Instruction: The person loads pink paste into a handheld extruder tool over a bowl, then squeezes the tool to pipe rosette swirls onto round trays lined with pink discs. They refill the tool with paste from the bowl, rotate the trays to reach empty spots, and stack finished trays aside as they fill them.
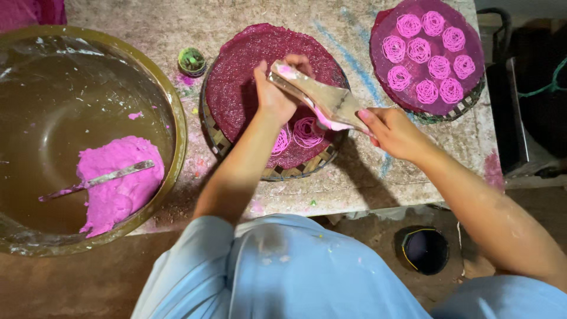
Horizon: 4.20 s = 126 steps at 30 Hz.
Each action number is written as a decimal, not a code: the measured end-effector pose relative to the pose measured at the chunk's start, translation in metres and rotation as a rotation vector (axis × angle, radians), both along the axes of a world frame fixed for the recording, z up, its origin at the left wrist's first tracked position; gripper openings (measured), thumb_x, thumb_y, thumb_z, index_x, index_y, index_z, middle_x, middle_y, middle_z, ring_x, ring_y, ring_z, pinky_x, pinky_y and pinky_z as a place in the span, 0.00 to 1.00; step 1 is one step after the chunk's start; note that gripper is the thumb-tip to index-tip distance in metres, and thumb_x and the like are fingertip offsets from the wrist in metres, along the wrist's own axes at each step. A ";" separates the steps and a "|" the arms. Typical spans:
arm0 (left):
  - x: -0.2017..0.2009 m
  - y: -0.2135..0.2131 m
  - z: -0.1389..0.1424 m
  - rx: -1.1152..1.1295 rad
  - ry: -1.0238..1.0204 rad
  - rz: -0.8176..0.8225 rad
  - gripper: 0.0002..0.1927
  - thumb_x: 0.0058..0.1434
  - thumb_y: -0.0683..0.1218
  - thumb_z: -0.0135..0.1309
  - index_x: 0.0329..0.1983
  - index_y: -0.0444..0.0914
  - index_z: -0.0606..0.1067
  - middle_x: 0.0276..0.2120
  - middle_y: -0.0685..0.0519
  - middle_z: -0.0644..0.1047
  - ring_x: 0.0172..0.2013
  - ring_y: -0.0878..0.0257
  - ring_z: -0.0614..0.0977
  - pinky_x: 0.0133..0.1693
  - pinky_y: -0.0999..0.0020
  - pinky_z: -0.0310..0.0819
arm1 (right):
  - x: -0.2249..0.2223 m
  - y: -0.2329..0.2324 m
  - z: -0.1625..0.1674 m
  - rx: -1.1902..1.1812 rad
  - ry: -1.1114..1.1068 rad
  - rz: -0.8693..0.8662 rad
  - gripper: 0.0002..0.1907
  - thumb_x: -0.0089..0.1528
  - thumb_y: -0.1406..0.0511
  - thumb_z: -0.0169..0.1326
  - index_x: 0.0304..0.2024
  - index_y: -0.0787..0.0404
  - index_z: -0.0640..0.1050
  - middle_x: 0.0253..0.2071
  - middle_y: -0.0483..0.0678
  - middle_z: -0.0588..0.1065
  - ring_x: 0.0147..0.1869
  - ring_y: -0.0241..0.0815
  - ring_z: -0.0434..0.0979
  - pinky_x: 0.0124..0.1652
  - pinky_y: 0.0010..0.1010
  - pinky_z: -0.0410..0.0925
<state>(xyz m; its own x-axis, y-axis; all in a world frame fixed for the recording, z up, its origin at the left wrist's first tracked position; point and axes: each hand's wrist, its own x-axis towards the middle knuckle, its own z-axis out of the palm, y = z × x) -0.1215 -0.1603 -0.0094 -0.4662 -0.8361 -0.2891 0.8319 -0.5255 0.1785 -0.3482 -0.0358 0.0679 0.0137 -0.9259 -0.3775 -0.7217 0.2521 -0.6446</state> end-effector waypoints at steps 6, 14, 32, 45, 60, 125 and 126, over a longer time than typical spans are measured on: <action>0.001 0.040 -0.019 -0.262 -0.780 -0.708 0.43 0.68 0.73 0.19 0.66 0.42 0.69 0.38 0.51 0.81 0.18 0.71 0.62 0.18 0.73 0.43 | -0.020 0.016 -0.014 -0.045 -0.029 -0.034 0.29 0.73 0.50 0.42 0.30 0.65 0.77 0.17 0.44 0.69 0.20 0.34 0.67 0.24 0.31 0.62; 0.005 0.053 -0.031 -1.167 -1.322 -0.373 0.41 0.71 0.62 0.32 0.81 0.41 0.39 0.48 0.44 0.82 0.27 0.52 0.76 0.34 0.55 0.71 | -0.038 0.011 -0.043 -0.279 -0.065 -0.179 0.25 0.73 0.50 0.43 0.37 0.64 0.77 0.19 0.43 0.70 0.22 0.31 0.67 0.23 0.27 0.61; 0.256 0.172 0.195 -1.789 -1.346 -0.538 0.20 0.48 0.50 0.64 0.42 0.41 0.74 0.29 0.45 0.79 0.32 0.45 0.82 0.32 0.52 0.73 | 0.232 -0.003 0.188 -1.173 0.069 1.476 0.35 0.52 0.38 0.63 0.31 0.62 0.73 0.20 0.50 0.67 0.22 0.52 0.70 0.21 0.43 0.60; 0.507 0.241 0.124 -1.130 -1.542 -0.240 0.16 0.55 0.50 0.62 0.43 0.38 0.77 0.32 0.49 0.79 0.33 0.55 0.80 0.36 0.58 0.72 | 0.391 -0.010 0.124 -0.312 -0.483 1.565 0.17 0.64 0.54 0.56 0.37 0.62 0.76 0.27 0.51 0.73 0.32 0.55 0.76 0.30 0.43 0.66; 0.560 0.187 -0.006 -0.579 -1.079 0.029 0.09 0.68 0.45 0.53 0.44 0.36 0.78 0.34 0.53 0.78 0.37 0.63 0.77 0.43 0.62 0.74 | 0.498 -0.078 0.037 -1.300 0.216 0.954 0.27 0.61 0.62 0.63 0.61 0.58 0.73 0.61 0.53 0.66 0.64 0.51 0.70 0.61 0.39 0.68; 0.530 0.189 0.024 -0.692 -2.480 0.558 0.40 0.53 0.55 0.63 0.69 0.42 0.68 0.62 0.54 0.72 0.50 0.54 0.78 0.37 0.58 0.79 | 0.460 -0.060 0.080 0.152 -0.036 0.983 0.19 0.68 0.64 0.52 0.61 0.51 0.79 0.42 0.59 0.81 0.45 0.55 0.77 0.44 0.41 0.70; 0.524 0.191 0.030 -0.761 -2.556 0.587 0.41 0.49 0.55 0.62 0.69 0.43 0.68 0.61 0.54 0.72 0.52 0.52 0.77 0.39 0.58 0.80 | 0.462 -0.064 0.086 0.233 0.100 0.896 0.18 0.69 0.63 0.52 0.61 0.49 0.80 0.36 0.61 0.80 0.40 0.59 0.75 0.40 0.43 0.70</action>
<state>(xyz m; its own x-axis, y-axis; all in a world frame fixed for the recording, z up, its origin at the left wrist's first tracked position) 0.4028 0.0310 0.0204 0.1532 -0.8315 0.5340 -0.9435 0.0375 0.3292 0.1137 -0.0999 0.1543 0.6439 -0.4863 -0.5907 -0.7592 -0.3104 -0.5721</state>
